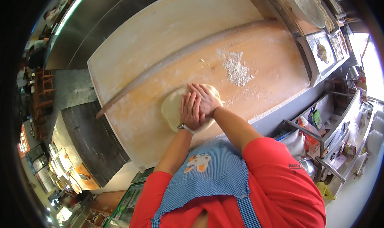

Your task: The person arranges noodles on a tray, then kneads and rolls out dough on a wooden board using a rolling pin. The person repeatedly flattens and stretches the dough into a large thin sheet.

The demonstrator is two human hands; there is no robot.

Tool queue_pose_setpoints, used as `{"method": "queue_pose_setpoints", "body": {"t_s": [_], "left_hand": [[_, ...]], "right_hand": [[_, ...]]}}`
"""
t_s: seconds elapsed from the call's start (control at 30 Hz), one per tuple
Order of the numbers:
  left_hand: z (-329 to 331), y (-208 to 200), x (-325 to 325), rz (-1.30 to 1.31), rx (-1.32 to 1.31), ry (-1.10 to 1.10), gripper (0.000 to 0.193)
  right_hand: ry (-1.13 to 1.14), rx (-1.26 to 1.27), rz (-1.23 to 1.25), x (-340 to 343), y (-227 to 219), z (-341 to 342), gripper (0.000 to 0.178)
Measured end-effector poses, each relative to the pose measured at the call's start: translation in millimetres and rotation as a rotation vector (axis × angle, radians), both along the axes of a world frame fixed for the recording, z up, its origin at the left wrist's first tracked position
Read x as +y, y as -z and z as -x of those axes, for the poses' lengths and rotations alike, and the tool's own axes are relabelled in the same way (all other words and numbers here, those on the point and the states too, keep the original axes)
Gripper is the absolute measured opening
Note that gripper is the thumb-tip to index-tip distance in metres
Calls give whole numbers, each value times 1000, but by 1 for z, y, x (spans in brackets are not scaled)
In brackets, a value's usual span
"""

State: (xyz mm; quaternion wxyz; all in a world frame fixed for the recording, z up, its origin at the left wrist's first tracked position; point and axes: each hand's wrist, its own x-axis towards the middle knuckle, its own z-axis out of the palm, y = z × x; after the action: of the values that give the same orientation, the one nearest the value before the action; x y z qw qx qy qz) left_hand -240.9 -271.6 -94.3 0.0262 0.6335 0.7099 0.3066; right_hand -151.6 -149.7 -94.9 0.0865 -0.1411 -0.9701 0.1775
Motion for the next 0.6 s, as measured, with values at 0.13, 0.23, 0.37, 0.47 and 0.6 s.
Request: {"method": "queue_pose_setpoints", "body": {"t_s": [0.13, 0.23, 0.37, 0.47, 0.6], "left_hand": [[2, -8, 14, 60, 23, -29, 65], [18, -13, 23, 91, -77, -104, 68], [40, -11, 38, 150, -118, -472, 65], [38, -15, 43, 297, -6, -514, 62], [44, -14, 44, 255, 70, -428, 50]], "right_hand": [[8, -57, -65, 7, -1, 0, 66], [3, -33, -65, 16, -27, 14, 60], [231, 45, 100, 8, -11, 38, 47], [370, -59, 47, 6, -10, 42, 42], [337, -138, 86, 13, -9, 42, 41]]}}
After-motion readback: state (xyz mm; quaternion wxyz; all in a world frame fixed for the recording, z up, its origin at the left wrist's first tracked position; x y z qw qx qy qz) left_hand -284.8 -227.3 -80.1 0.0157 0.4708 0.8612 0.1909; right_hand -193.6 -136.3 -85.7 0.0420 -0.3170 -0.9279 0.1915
